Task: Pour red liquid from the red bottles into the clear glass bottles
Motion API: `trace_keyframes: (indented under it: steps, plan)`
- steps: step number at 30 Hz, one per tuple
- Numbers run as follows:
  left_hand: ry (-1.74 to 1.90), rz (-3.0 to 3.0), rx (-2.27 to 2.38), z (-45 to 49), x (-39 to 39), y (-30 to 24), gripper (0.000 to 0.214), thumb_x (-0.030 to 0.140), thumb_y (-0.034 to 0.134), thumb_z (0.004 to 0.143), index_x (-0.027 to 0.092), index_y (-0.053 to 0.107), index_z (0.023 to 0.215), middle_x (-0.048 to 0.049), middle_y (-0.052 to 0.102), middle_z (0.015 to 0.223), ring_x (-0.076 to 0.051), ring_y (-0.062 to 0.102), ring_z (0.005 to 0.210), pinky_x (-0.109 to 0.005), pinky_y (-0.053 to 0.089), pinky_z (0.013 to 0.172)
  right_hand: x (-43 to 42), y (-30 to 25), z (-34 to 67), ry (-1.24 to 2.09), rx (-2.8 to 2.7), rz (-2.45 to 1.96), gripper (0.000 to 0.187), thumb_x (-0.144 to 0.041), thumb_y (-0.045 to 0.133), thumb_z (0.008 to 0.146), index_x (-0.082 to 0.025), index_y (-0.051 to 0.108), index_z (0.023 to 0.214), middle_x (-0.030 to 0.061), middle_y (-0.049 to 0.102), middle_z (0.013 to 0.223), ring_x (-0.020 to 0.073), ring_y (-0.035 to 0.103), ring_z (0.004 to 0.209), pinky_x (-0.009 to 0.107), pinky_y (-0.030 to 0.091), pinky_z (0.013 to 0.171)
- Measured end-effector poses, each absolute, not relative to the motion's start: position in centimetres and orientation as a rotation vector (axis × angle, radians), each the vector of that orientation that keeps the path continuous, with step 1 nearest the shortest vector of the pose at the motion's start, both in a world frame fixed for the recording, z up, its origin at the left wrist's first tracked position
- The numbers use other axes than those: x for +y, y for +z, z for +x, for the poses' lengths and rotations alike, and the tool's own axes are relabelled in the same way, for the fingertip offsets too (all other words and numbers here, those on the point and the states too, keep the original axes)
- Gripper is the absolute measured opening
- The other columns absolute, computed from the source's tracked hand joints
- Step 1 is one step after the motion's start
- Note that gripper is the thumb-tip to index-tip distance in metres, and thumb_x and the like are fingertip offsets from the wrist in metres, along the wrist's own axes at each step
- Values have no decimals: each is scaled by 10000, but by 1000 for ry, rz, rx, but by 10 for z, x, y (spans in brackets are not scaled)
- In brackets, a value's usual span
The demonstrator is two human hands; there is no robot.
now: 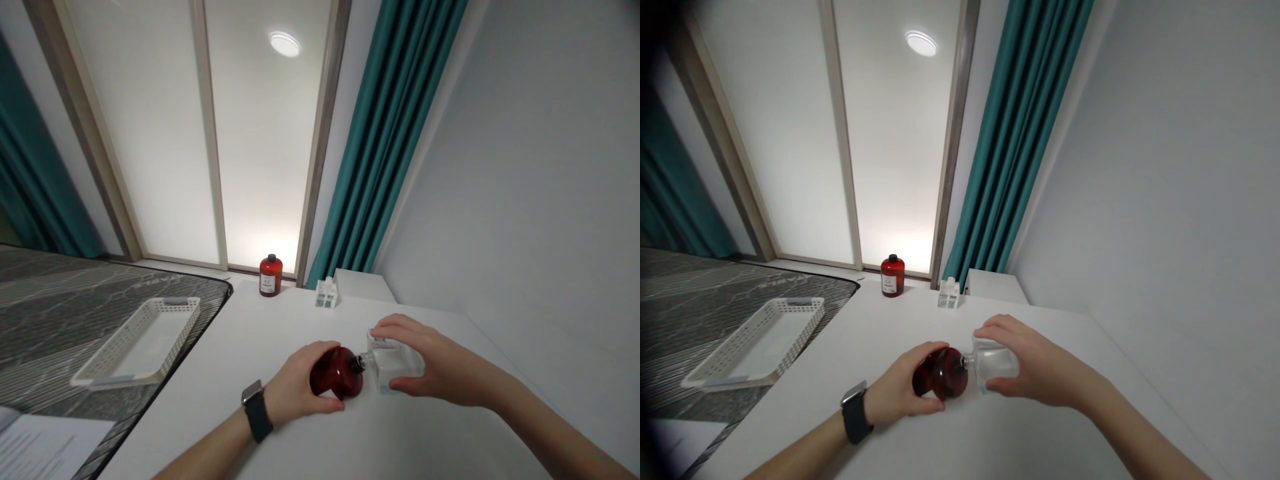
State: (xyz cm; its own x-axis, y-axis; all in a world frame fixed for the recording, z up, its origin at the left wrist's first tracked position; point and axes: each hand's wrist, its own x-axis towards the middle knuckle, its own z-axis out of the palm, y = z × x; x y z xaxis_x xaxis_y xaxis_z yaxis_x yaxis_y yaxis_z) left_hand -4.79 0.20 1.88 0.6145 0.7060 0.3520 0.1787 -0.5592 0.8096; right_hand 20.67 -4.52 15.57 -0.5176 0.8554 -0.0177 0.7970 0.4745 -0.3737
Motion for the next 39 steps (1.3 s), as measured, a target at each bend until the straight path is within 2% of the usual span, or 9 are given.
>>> trace_keyframes:
  steps: [21, 31, 39]
  plan:
    - [882, 1966, 702, -47, 1, 18, 805, 268, 876, 594, 221, 490, 1299, -91, 629, 1264, -285, 619, 1107, -440, 473, 1008, -39, 168, 201, 525, -2581, -1400, 563, -350, 762, 737, -255, 579, 1261, 73, 551, 1308, 252, 512, 1210, 396, 394, 1078]
    - [877, 1956, 715, -47, 0, 20, 801, 246, 875, 585, 219, 497, 1291, -84, 630, 1265, -286, 614, 1119, -435, 467, 1016, -39, 173, 198, 529, -2588, -1385, 565, -373, 752, 746, -271, 578, 1274, 73, 554, 1311, 266, 515, 1210, 423, 401, 1075]
    - [897, 1952, 701, -47, 0, 21, 789, 278, 871, 596, 215, 494, 1286, -86, 629, 1258, -287, 610, 1112, -429, 469, 1002, -39, 167, 200, 493, -2572, -1374, 554, -377, 759, 749, -248, 584, 1259, 85, 545, 1314, 264, 504, 1217, 415, 406, 1069]
